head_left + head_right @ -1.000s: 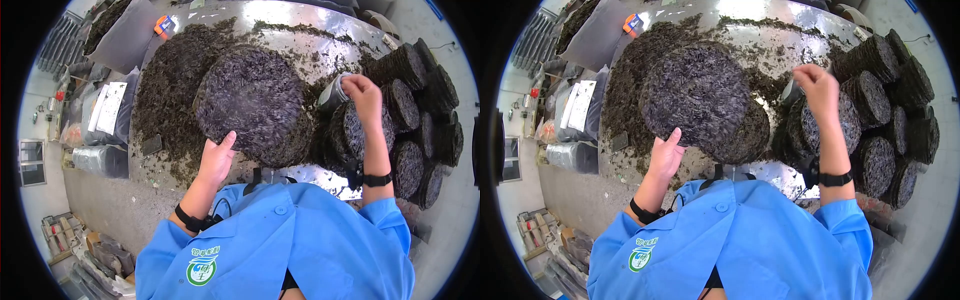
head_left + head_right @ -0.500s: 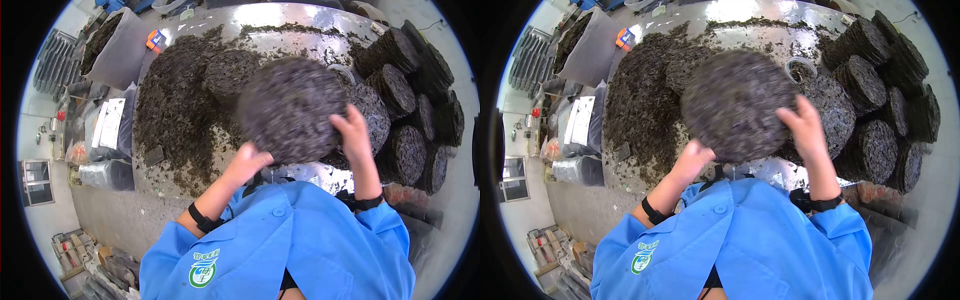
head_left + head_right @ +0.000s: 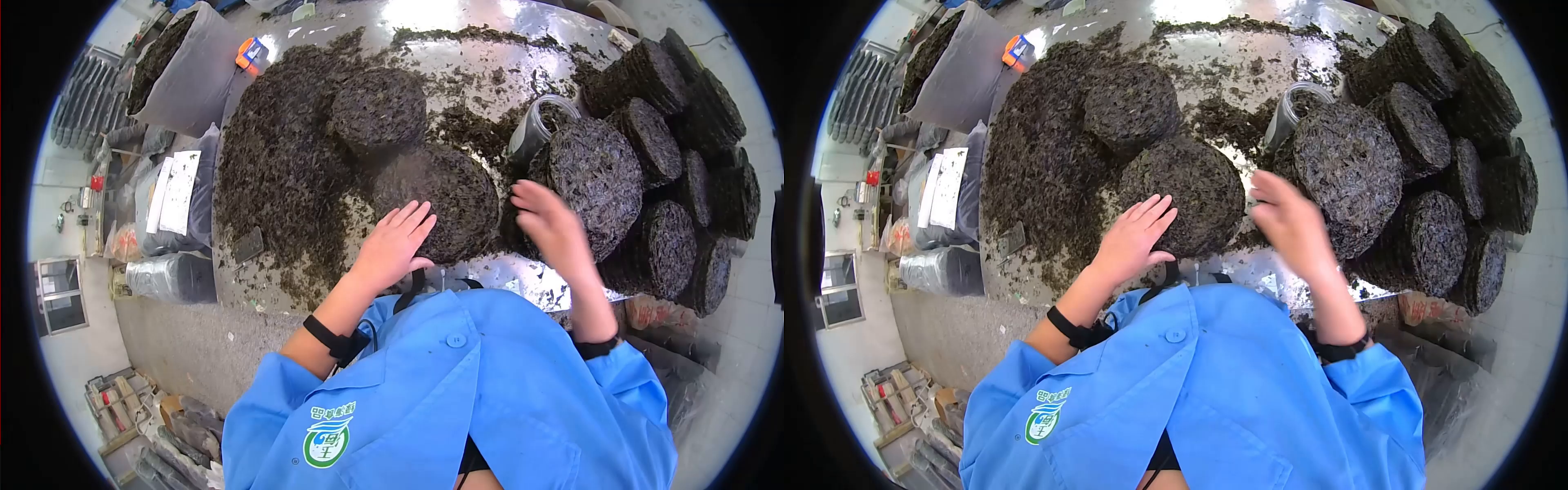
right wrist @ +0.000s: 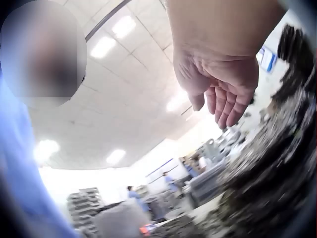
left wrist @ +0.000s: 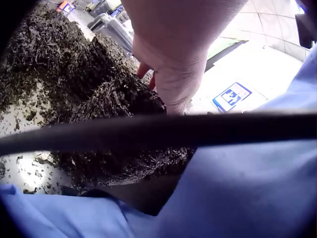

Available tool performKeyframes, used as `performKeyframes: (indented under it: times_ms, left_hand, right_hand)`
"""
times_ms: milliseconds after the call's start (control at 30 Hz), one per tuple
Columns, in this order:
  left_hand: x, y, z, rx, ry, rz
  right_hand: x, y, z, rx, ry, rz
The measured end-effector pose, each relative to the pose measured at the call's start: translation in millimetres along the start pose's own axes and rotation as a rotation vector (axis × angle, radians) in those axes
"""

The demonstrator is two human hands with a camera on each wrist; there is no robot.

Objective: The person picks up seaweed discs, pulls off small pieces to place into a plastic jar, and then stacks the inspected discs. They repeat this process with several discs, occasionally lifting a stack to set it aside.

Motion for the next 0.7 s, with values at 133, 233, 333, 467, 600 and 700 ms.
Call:
performKeyframes:
  times_ms: [133, 233, 333, 467, 600, 700]
  left_hand:
    - [-2, -12, 8, 0.042, 0.040, 0.052]
    - [-6, -16, 9, 0.029, 0.059, 0.111]
    - [-5, -16, 10, 0.035, 0.060, 0.117]
    - [-6, -17, 12, 0.015, 0.064, 0.142]
    - [-7, -19, 11, 0.001, 0.082, 0.149]
    - [-7, -16, 14, -0.014, 0.079, 0.190]
  right_hand:
    - [33, -45, 39, -0.492, -0.047, 0.062]
    - [29, -48, 28, -0.495, -0.067, 0.044]
    - [24, -47, 24, -0.554, 0.005, 0.089]
    - [25, -44, 18, -0.471, 0.078, 0.187]
    - [30, -52, 17, -0.386, 0.146, 0.203]
    - [42, -56, 22, -0.034, -0.109, 0.168]
Point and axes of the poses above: each hand's wrist, its own x-axis towards the middle knuckle, its own y-axis out of the back of the hand, z = x × y, the point moved 2 cm from there along x, towards the middle knuckle, and after that the axes turned 15 degrees about -y, right-handed, at the moved point
